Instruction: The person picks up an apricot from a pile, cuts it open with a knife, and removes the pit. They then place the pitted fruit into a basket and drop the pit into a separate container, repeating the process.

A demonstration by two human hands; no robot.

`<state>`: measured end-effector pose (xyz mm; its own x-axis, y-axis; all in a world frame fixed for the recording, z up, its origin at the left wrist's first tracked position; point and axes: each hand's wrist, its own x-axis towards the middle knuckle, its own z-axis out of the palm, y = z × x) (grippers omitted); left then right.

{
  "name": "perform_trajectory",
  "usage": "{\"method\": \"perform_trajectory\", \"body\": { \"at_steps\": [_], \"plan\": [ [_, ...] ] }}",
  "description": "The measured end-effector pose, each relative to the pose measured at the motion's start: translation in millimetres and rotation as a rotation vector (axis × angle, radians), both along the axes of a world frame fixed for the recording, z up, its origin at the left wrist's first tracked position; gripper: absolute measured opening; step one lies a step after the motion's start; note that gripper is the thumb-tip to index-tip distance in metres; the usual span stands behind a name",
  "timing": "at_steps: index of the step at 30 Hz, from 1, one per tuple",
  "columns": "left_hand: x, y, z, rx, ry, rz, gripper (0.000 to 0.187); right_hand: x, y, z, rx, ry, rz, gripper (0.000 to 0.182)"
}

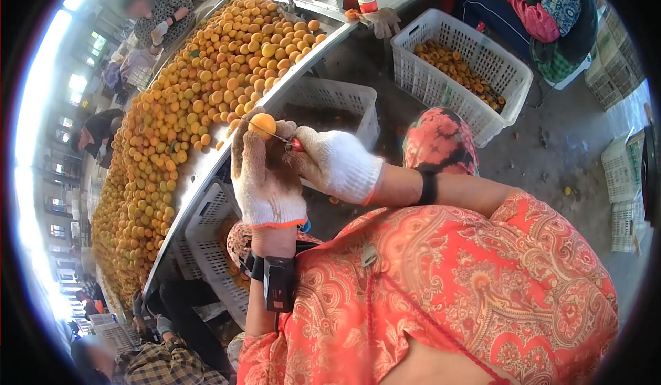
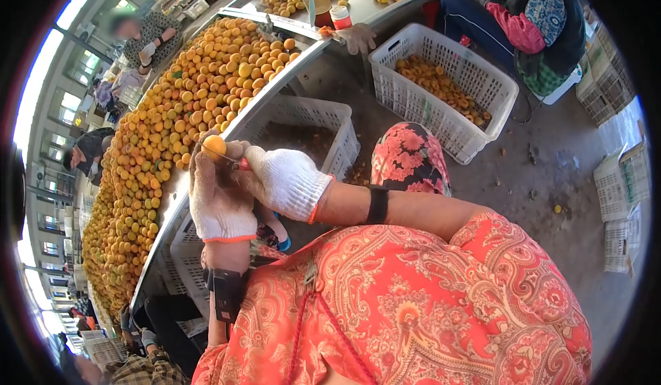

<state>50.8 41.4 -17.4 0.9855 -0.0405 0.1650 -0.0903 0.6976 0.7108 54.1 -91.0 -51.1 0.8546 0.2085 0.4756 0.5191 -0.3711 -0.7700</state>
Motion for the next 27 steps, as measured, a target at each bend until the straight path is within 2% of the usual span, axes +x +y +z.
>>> {"method": "perform_trajectory", "body": {
  "at_steps": [3,5,7,12,16,18,20,24,26,27],
  "plan": [
    [-4.5,-12.3,3.4,0.114,0.11,0.108,0.036,0.3,-2.2,-1.8,-0.099,0.077,-0.006,0.033],
    [-6.2,-17.7,-0.3,0.242,0.009,0.086,0.036,1.0,-1.8,-7.7,-0.096,0.045,0.005,0.035],
    [-4.3,-11.4,-0.8,0.246,0.001,0.054,0.035,-0.3,-3.5,-7.3,-0.093,0.056,0.008,0.035],
    [-0.8,-7.1,2.0,0.414,-0.004,0.163,0.031,-2.9,-8.0,-2.3,-0.105,0.093,0.007,0.034],
    [-1.4,-1.6,4.9,0.422,-0.009,0.131,0.032,-5.5,-9.5,2.9,-0.072,0.087,0.018,0.035],
    [-0.7,1.6,0.6,0.431,0.03,0.188,0.032,-5.3,-10.2,4.9,-0.079,0.08,0.015,0.035],
    [-0.1,1.1,-1.9,0.421,0.047,0.198,0.031,-3.0,-10.9,6.2,-0.218,0.11,-0.026,0.036],
    [0.2,4.2,-2.0,0.423,0.044,0.239,0.031,1.1,-15.7,5.7,-0.121,0.099,0.034,0.033],
    [4.0,16.6,-1.3,0.407,0.029,0.305,0.029,1.0,-28.7,10.2,0.097,0.402,0.35,0.031],
    [5.3,23.6,-0.2,0.392,0.016,0.366,0.027,1.2,-33.9,13.2,0.06,0.501,0.357,0.029]
  ]
}}
